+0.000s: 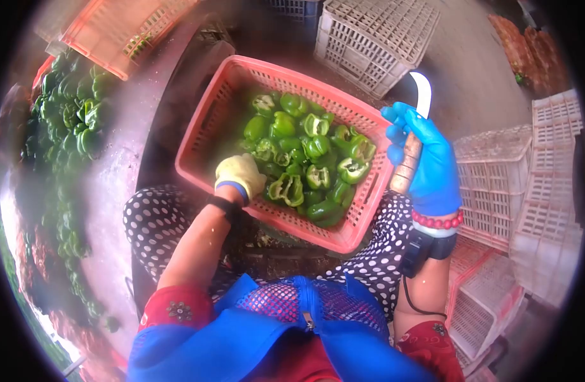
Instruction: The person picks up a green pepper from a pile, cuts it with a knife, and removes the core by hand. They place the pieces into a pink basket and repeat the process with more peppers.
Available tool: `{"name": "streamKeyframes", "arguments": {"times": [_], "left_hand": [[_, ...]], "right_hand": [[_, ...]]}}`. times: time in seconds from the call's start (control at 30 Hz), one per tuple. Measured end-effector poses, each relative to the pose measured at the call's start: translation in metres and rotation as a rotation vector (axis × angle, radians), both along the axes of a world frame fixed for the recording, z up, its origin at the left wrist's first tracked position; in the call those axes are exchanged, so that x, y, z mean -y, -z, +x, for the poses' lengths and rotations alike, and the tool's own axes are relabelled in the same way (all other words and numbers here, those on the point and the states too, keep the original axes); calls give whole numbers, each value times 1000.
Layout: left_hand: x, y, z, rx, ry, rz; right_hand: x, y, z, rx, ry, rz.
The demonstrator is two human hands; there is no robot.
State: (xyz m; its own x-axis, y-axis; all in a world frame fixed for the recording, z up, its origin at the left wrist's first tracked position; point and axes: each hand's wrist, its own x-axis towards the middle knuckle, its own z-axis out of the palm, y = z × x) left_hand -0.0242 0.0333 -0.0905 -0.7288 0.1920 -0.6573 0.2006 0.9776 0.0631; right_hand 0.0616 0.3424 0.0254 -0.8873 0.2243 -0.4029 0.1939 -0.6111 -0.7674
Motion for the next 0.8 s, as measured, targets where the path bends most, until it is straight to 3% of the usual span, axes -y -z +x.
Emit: {"name": "streamKeyframes", "arguments": {"times": [0.07,0.1,0.2,0.3,0.43,0.57,0.6,0.63,0.7,0.8], "left_hand": [[-18,-9,18,24,49,56],[-31,-16,21,158,52,99],[-37,60,37,104,89,168],[-54,60,21,322,157,114],[-57,29,13,129,162,94],[-63,24,32,52,376,5],[-61,41,42,123,432,-10],[-59,1,48,215,579,17],[-55,23,51,395,777,49],[-67,33,46,414,695,12]], "right_hand": [[1,-1,1,-19,-54,28],[7,-6,0,-8,-3,-26],[18,-14,-2,-10,-21,84],[18,-12,-1,7,-54,152],[21,-17,-3,8,-81,278],[15,-11,-2,30,-105,272],[15,-10,-3,39,-100,274],[16,-11,-2,28,-93,290],[19,-13,1,10,-72,318],[13,-15,7,5,-138,292]]}}
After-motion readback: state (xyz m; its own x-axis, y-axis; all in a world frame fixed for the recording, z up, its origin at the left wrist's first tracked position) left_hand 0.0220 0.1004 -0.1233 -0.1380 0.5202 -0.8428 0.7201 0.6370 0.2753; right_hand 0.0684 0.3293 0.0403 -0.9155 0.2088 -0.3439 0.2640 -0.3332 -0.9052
